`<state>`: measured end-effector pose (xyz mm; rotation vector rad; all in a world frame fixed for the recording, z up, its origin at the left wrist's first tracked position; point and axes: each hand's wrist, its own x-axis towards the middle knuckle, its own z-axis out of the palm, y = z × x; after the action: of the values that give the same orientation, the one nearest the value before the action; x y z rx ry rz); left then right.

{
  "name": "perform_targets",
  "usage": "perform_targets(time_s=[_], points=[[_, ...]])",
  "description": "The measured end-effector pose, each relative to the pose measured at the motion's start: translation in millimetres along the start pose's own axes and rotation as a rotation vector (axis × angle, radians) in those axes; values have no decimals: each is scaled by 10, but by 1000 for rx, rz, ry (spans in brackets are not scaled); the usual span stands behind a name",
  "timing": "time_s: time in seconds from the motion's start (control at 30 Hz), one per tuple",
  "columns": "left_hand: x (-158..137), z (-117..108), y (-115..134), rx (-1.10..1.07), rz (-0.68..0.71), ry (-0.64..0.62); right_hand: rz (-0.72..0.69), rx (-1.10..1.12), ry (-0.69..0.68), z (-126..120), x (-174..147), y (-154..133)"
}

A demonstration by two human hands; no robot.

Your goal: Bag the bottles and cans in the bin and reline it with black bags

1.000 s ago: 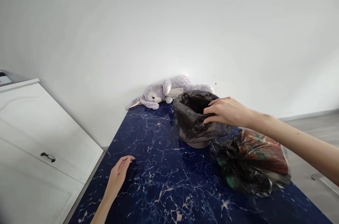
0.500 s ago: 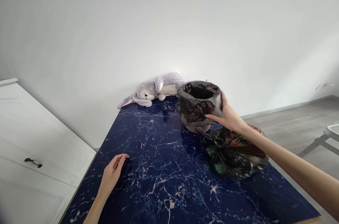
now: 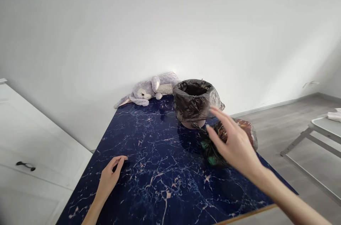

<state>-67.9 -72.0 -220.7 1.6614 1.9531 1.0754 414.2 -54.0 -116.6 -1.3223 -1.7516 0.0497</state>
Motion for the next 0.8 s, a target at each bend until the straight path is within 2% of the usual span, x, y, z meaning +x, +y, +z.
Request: perform_targets(time_s=[0.07, 0.13, 0.2, 0.3, 0.43, 0.6, 0.8], points=[[-119, 20, 31, 16, -2, 0, -103, 113, -26, 89, -352, -213], [-279, 44, 62, 25, -4, -1, -163, 205, -142, 258, -721, -343], [-467, 66, 95, 20, 6, -15, -120, 261, -232, 471, -1054, -392], [-744, 89, 133, -2, 32, -52, 69, 316, -288, 783, -1395, -361], [-1011, 115, 127, -21, 61, -82, 256, 370, -274, 1043, -1532, -271], [-1177, 136, 114, -63, 76, -143, 314, 341, -246, 1131, -1540, -258], [-1224, 102, 178, -116, 64, -204, 361, 302, -215, 1165, -1592, -288]])
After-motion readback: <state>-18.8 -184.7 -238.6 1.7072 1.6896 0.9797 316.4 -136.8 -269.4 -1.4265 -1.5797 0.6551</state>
